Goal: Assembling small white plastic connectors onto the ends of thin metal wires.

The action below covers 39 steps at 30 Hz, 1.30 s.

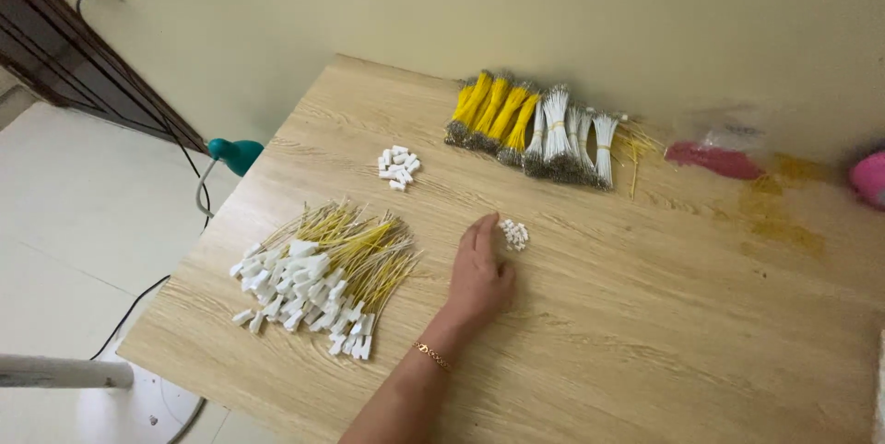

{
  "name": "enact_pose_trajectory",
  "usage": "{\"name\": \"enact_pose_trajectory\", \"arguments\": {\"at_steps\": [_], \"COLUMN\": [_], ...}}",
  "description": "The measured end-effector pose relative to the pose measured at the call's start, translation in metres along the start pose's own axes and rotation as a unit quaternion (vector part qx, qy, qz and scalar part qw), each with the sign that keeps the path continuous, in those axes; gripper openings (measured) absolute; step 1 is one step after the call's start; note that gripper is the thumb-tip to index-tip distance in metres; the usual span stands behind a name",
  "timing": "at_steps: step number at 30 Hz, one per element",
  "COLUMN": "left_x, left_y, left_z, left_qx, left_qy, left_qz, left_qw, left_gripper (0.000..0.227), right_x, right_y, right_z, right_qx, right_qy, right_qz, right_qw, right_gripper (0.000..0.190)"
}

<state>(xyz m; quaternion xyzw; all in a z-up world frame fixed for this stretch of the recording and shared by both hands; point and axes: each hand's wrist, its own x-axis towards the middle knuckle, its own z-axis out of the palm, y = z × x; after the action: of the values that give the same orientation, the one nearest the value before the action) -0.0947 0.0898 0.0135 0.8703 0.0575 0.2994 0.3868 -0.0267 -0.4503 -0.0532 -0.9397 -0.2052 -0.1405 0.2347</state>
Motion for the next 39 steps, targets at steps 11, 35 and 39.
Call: {"name": "enact_pose_trajectory", "arguments": {"at_steps": [11, 35, 39], "left_x": [-0.04, -0.078, -0.064], "left_y": [0.011, 0.031, -0.015], "left_z": [-0.021, -0.211, -0.254], "left_qx": [-0.03, 0.064, 0.172], "left_qy": [-0.015, 0.115, 0.181], "left_qz": [0.002, -0.02, -0.037], "left_qw": [0.999, 0.991, 0.967], "left_gripper": [0.076, 0.034, 0.034], "right_x": [0.095, 0.121, 0.094], "right_y": [-0.318, -0.343, -0.33], "right_z": [0.105, 0.156, 0.138], "right_qx": [0.094, 0.136, 0.088], "right_qy": [-0.15, -0.048, -0.065], "right_qz": [0.046, -0.159, -0.124], "right_qw": [0.983, 0.977, 0.986], "right_gripper": [0.083, 0.025, 0.025]}}
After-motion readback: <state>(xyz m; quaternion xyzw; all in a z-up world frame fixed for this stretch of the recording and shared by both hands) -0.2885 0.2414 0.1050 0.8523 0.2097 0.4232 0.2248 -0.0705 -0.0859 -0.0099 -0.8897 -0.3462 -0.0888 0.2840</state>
